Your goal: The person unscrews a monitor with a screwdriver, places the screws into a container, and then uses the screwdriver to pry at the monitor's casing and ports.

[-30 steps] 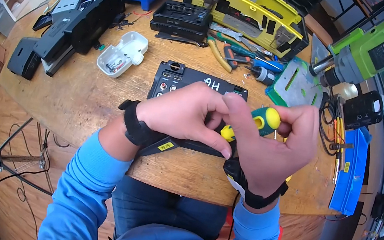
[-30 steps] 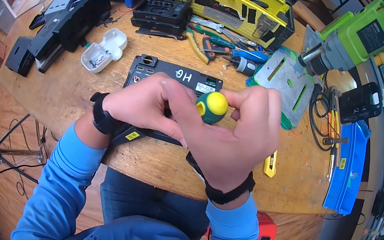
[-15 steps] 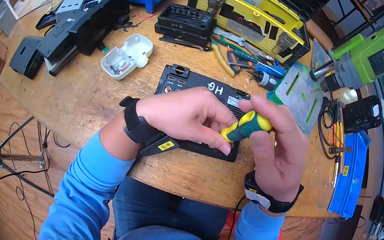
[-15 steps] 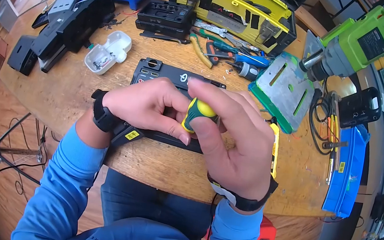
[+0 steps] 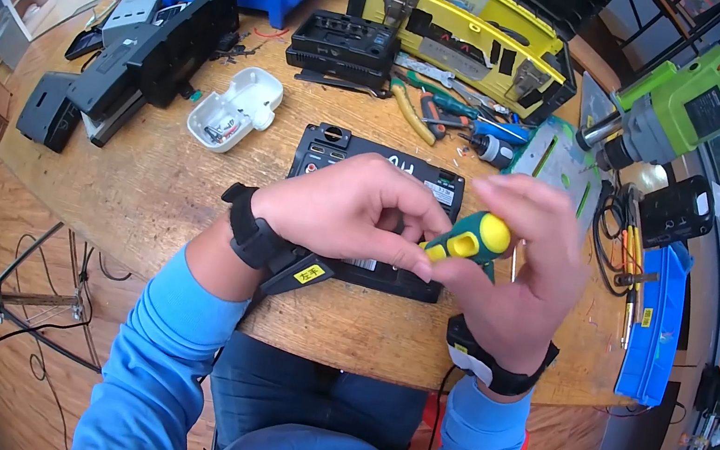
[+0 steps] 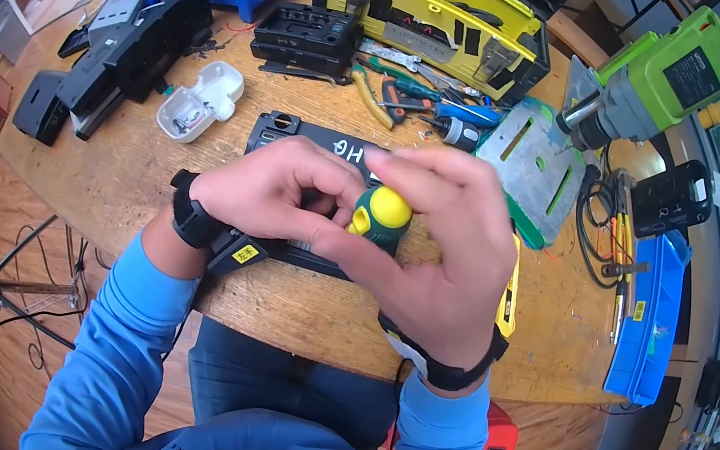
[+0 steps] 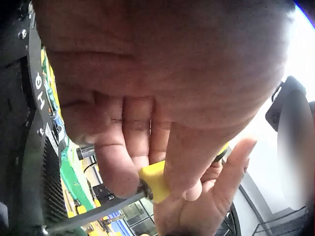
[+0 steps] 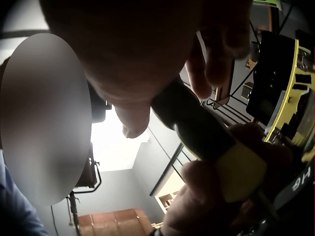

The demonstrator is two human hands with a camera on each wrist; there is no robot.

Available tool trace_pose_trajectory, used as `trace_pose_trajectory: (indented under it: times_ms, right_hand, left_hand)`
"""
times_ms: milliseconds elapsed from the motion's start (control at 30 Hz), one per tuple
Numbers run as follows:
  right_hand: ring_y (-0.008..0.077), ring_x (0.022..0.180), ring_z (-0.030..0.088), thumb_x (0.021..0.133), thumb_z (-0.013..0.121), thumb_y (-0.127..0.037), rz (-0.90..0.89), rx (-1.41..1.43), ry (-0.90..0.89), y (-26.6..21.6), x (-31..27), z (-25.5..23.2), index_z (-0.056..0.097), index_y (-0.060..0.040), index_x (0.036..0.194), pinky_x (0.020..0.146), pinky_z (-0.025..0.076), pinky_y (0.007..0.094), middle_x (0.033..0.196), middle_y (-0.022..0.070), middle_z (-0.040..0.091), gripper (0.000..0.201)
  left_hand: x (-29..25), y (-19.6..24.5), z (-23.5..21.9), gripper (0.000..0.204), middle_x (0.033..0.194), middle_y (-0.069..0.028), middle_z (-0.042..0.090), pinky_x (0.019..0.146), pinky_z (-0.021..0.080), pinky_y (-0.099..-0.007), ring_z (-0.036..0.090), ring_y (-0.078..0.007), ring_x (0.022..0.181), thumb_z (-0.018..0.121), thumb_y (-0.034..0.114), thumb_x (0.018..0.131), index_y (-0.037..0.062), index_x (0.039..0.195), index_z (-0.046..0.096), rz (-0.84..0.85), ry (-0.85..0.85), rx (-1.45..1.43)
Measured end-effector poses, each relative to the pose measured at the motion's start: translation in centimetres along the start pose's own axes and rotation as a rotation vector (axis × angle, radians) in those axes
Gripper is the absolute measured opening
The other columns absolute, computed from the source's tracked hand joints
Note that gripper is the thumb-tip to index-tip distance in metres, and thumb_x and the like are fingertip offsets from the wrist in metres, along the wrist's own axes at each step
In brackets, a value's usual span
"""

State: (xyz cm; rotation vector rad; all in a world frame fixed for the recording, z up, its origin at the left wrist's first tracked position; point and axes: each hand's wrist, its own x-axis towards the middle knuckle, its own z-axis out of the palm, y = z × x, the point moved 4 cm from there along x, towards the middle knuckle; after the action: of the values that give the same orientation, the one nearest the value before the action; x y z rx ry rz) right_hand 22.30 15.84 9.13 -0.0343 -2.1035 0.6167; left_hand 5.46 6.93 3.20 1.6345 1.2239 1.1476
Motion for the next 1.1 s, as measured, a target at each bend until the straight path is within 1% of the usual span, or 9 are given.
trace_pose_trajectory:
  times_ms: [167,367,467,533,667,733,767,867,1100]
  right_hand:
    - [0.0195,0.088,0.070,0.087,0.089,-0.014,0.029,0.164,-0.091,0.8,-0.8,0.3,0.074,-0.0037,0.133,0.072,0.052,0.0279,0.103,0.0114,0.077,0.049]
    - [0.0144,0.075,0.060,0.078,0.096,-0.015,0.072,0.068,-0.048,1.0,-0.3,0.1,0.075,-0.0031,0.113,0.063,0.045,0.0269,0.090,0.0071,0.069,0.043]
    - [0.0137,0.071,0.054,0.071,0.101,-0.019,0.104,0.053,0.062,1.1,-0.6,0.2,0.070,-0.0042,0.100,0.060,0.041,0.0272,0.084,0.0051,0.063,0.044]
    - [0.0141,0.072,0.056,0.069,0.103,-0.022,0.142,0.019,0.078,0.7,-0.6,0.2,0.066,-0.0051,0.093,0.061,0.043,0.0273,0.084,0.0053,0.063,0.047]
    - [0.0167,0.077,0.062,0.072,0.101,-0.026,0.089,0.019,0.034,0.6,-0.4,-0.1,0.071,-0.0030,0.103,0.066,0.047,0.0287,0.090,0.0071,0.068,0.049]
    - [0.0210,0.087,0.069,0.075,0.099,-0.029,0.007,0.164,-0.107,0.4,-0.1,0.1,0.075,-0.0021,0.117,0.075,0.052,0.0314,0.101,0.0100,0.074,0.056]
    - [0.0242,0.094,0.072,0.078,0.097,-0.029,0.083,0.257,-0.104,0.2,-0.4,-0.1,0.075,-0.0029,0.127,0.083,0.054,0.0346,0.106,0.0112,0.077,0.060]
    - [0.0246,0.091,0.073,0.080,0.095,-0.025,0.107,0.245,-0.200,1.3,-0.8,0.0,0.075,-0.0027,0.125,0.084,0.055,0.0358,0.102,0.0107,0.078,0.054]
    - [0.0211,0.081,0.070,0.070,0.101,-0.024,0.094,0.050,-0.141,-0.1,-0.3,0.4,0.075,-0.0024,0.108,0.070,0.053,0.0309,0.091,0.0090,0.075,0.051]
  left_hand:
    - [-0.1,-0.5,0.0,0.022,0.080,-0.0009,0.065,0.063,0.045,-0.0307,0.056,-0.0097,0.070,0.085,0.019,0.095,0.0011,0.097,0.072,0.050,-0.025,0.000]
    - [-0.1,-0.4,0.4,0.025,0.081,-0.0008,0.067,0.064,0.045,-0.0309,0.056,-0.0099,0.071,0.088,0.019,0.092,0.0016,0.101,0.073,-0.067,-0.048,-0.058]
    - [0.0,-0.2,0.6,0.027,0.084,-0.0013,0.069,0.065,0.047,-0.0305,0.058,-0.0103,0.074,0.088,0.020,0.092,0.0015,0.104,0.074,-0.056,-0.043,-0.121]
    - [0.4,-0.6,0.9,0.027,0.087,-0.0015,0.071,0.065,0.048,-0.0301,0.059,-0.0102,0.074,0.087,0.020,0.093,0.0015,0.107,0.075,0.081,0.001,-0.013]
    - [0.2,-0.7,0.8,0.027,0.086,-0.0021,0.071,0.065,0.048,-0.0305,0.060,-0.0110,0.073,0.088,0.020,0.092,0.0017,0.108,0.075,0.103,-0.006,-0.019]
    - [0.1,-0.7,0.9,0.035,0.074,0.0020,0.065,0.056,0.041,-0.0263,0.053,-0.0048,0.065,0.090,0.026,0.090,0.0037,0.115,0.078,0.115,-0.032,-0.042]
    - [0.1,-0.7,0.8,0.036,0.076,0.0009,0.066,0.057,0.042,-0.0268,0.053,-0.0054,0.066,0.088,0.026,0.092,0.0032,0.117,0.078,0.120,-0.043,-0.026]
    - [0.0,-0.4,0.4,0.035,0.077,0.0004,0.067,0.058,0.043,-0.0276,0.054,-0.0061,0.066,0.087,0.026,0.093,0.0034,0.118,0.077,0.107,-0.057,0.050]
    - [-0.3,-0.9,0.3,0.033,0.080,0.0022,0.068,0.061,0.046,-0.0265,0.057,-0.0053,0.071,0.083,0.026,0.097,0.0026,0.119,0.077,-0.005,-0.094,-0.106]
